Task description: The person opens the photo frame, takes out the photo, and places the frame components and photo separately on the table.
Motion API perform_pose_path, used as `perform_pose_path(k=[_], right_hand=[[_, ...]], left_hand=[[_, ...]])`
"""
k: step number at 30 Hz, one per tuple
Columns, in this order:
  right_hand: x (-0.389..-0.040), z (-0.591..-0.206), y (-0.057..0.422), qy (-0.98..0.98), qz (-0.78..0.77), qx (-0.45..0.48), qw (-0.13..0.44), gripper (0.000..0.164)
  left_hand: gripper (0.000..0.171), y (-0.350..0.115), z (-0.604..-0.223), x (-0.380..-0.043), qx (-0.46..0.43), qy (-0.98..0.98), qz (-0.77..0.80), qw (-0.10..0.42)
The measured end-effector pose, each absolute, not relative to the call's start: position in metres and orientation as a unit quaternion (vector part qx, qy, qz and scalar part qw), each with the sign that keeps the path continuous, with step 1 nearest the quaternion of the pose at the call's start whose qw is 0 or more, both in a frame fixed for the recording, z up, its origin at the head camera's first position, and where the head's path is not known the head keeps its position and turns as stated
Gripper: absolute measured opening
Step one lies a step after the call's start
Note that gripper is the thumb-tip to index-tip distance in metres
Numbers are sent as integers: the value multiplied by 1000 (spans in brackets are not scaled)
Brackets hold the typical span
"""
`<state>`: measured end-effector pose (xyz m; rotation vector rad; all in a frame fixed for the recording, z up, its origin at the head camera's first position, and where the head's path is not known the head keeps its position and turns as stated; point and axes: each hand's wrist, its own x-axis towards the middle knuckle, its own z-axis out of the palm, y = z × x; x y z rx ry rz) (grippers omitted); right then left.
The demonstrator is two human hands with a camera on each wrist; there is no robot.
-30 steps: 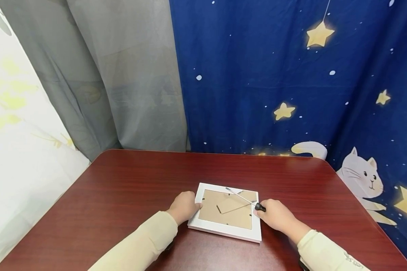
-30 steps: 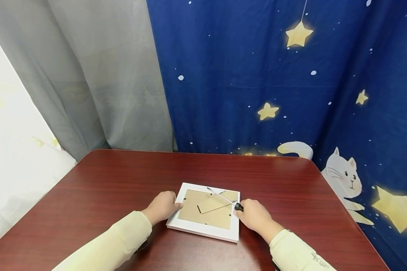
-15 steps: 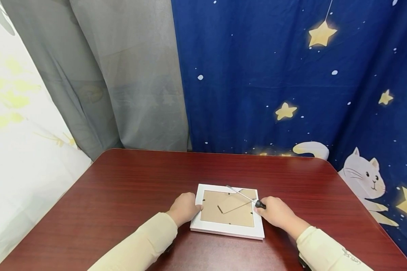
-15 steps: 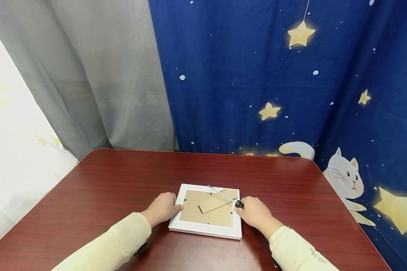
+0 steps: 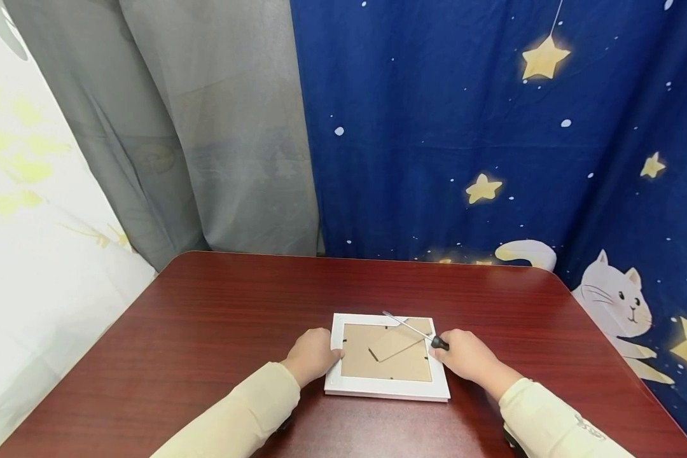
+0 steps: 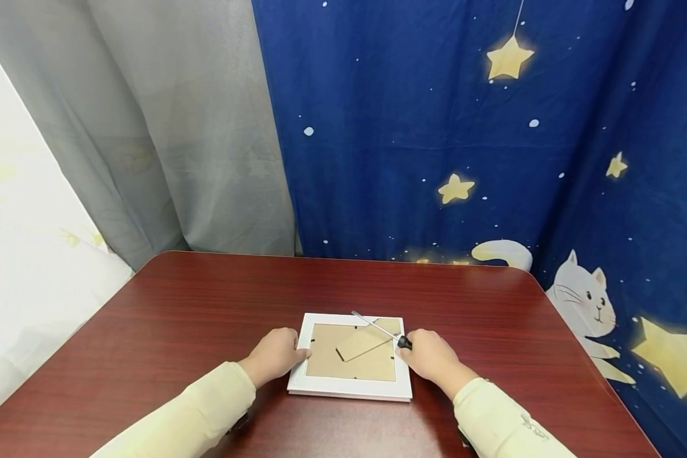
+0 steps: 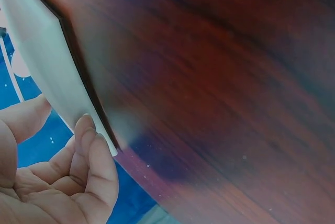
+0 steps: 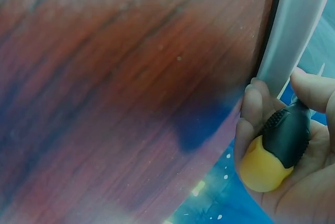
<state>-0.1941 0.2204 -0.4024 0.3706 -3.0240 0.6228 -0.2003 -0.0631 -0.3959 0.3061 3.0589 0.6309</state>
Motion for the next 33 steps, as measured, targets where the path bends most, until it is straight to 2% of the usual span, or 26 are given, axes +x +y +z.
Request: perform_pose_path(k=[20,33], right_hand=[[-195,-396,221,-978,181,100,-16,13],[-190,-386,217,-984,132,117,16,16]], left_hand=[[30,-65,-393,-199,100,974,204,12],[31,-67,-394,-199,110,972,207,12]])
